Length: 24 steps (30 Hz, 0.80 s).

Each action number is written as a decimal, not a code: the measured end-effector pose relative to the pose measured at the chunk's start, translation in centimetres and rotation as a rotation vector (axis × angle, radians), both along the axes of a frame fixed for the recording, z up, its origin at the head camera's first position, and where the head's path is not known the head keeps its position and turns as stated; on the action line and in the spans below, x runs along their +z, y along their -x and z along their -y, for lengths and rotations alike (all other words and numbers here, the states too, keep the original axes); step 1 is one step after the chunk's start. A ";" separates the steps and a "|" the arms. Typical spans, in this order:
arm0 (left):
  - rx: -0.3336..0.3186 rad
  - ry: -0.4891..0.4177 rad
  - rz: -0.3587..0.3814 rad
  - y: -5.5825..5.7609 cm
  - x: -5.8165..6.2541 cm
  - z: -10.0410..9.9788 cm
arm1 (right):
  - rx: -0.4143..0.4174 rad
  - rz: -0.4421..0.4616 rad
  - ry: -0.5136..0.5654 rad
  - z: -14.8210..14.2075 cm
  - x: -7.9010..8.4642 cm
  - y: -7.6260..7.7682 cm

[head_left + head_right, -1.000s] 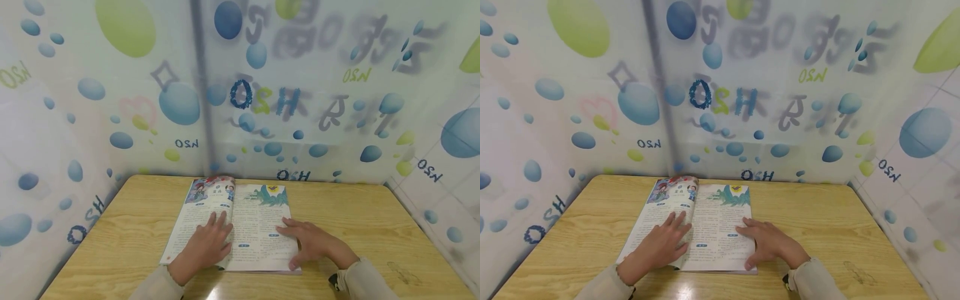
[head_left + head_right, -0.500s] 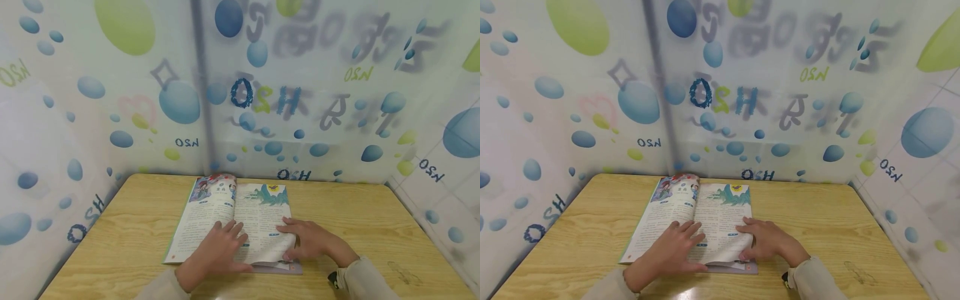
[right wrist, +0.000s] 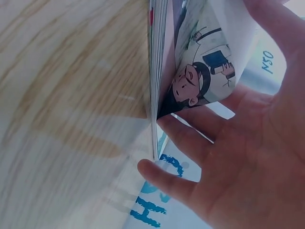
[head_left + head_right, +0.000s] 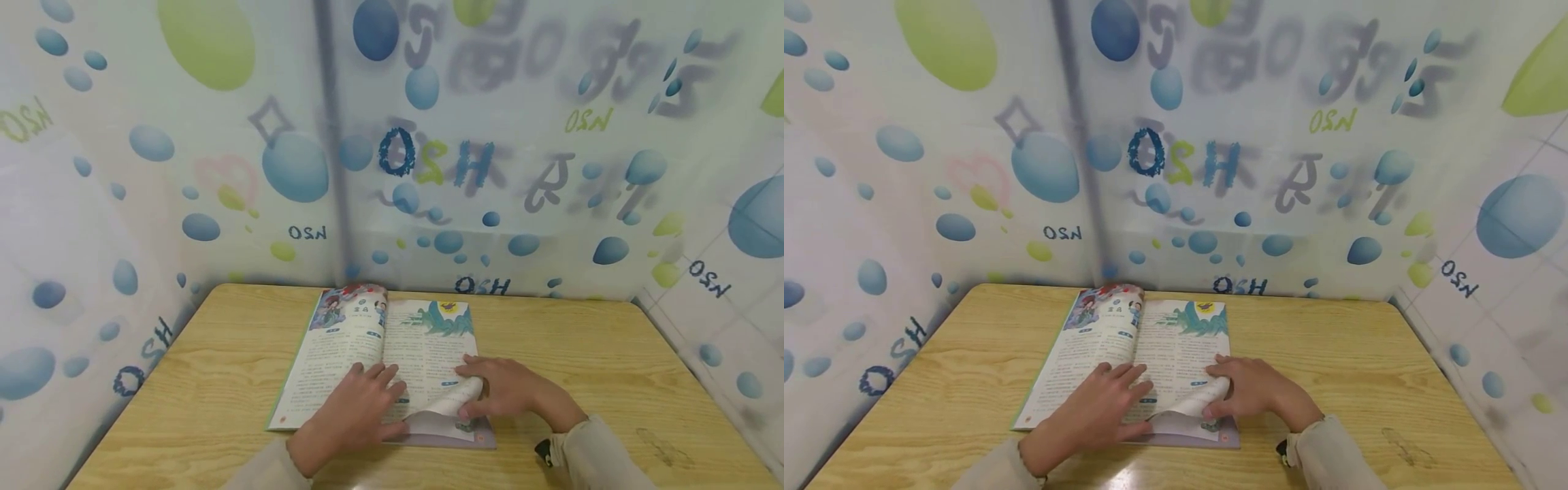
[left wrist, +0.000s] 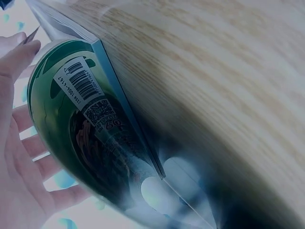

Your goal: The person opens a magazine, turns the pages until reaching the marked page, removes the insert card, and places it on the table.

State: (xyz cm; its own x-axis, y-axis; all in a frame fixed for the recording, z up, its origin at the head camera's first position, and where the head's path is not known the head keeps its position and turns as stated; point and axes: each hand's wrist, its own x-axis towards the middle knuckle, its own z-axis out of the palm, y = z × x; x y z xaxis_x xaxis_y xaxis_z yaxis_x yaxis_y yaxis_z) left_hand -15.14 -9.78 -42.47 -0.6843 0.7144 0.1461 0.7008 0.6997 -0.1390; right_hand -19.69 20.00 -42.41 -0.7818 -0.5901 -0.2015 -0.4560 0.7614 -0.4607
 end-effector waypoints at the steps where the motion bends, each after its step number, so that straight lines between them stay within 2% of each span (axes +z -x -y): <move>1: -0.001 0.000 -0.005 0.0 0.0 0.0 | -0.007 0.008 0.001 0.0 0.1 0.0; 10: -0.033 -0.031 -0.044 0.2 0.0 0.2 | 0.012 0.073 0.041 -1.0 0.1 -0.1; 14: -0.071 -0.061 -0.034 0.2 -0.1 0.2 | 0.011 0.107 0.072 -1.6 -0.1 0.0; 17: -0.118 -0.079 -0.042 0.2 0.0 0.2 | -0.008 0.136 0.116 -1.8 0.4 -0.1; 21: -0.200 -0.103 -0.120 0.1 0.1 0.3 | -0.036 0.189 0.222 -1.7 1.1 -0.3; 24: -0.235 -0.094 -0.173 0.0 0.2 0.2 | -0.049 0.222 0.290 -1.7 1.2 -0.2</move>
State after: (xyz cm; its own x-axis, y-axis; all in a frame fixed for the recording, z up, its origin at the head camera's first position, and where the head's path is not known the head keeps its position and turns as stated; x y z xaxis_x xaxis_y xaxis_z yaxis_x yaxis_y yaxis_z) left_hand -15.16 -10.00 -42.29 -0.4607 0.8282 0.3192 0.8167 0.5363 -0.2130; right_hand -19.45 21.71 -41.18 -0.7664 -0.6107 -0.1992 -0.2872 0.6031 -0.7442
